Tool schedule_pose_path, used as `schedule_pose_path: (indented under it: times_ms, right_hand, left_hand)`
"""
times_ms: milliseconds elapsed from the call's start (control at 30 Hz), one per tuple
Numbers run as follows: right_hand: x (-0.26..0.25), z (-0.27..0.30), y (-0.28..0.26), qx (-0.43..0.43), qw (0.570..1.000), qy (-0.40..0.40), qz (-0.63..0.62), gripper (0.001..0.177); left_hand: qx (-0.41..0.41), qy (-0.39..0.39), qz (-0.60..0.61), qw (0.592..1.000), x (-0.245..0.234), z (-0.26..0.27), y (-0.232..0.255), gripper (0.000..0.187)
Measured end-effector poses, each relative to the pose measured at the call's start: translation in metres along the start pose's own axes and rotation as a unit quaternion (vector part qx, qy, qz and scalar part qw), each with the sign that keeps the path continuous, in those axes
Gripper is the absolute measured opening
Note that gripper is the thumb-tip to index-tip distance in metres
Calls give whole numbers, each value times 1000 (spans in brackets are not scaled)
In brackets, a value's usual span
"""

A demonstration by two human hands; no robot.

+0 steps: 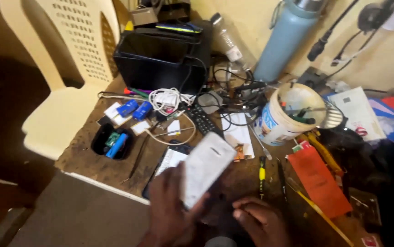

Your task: Disassembling a smartphone on a workbench to access internal components for repair.

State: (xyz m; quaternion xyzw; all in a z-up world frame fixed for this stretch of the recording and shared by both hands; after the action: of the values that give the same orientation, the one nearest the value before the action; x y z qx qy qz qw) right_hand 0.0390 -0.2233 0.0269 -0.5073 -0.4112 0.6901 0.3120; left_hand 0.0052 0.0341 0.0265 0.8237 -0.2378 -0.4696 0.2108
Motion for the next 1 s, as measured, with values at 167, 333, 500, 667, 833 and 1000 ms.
schedule_pose_path:
  times_ms: [167,333,500,667,833,1000]
  right_hand:
    - [-1,-8,18,53,997,57,7,30]
    - [50,-25,-7,16,996,32,-78,26]
    - [73,-36,-76,-113,988,-96,42,32]
    - [70,-50,-108,-337,913,-17,230,28]
    - [75,-75,-104,-98,981,2,170,26]
    - [85,-104,-142,-75,948,-96,294,26]
  left_hand:
    - [-23,110,-95,989,-17,11,-17,95]
    - [6,92,-85,992,-14,14,-14,96]
    - [11,104,-92,990,-25,7,-33,91]
    - [-45,114,-54,991,-23,4,-47,89]
    - [-73,102,-59,990,-14,5,-46,90]
    - [-83,42,-80,992,-13,-7,-56,93]
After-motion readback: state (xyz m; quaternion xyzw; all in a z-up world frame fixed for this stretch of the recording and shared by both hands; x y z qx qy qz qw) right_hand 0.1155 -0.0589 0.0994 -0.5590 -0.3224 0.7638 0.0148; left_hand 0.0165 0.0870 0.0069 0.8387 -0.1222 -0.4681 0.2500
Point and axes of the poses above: each hand's wrist, its own z-axis away from the middle knuckle, its own x-axis out of the palm, y = z × x, the point moved 3 cm from there along -z, towards the middle knuckle, and after that the axes turned 3 degrees about z, right-handed, at the moved point
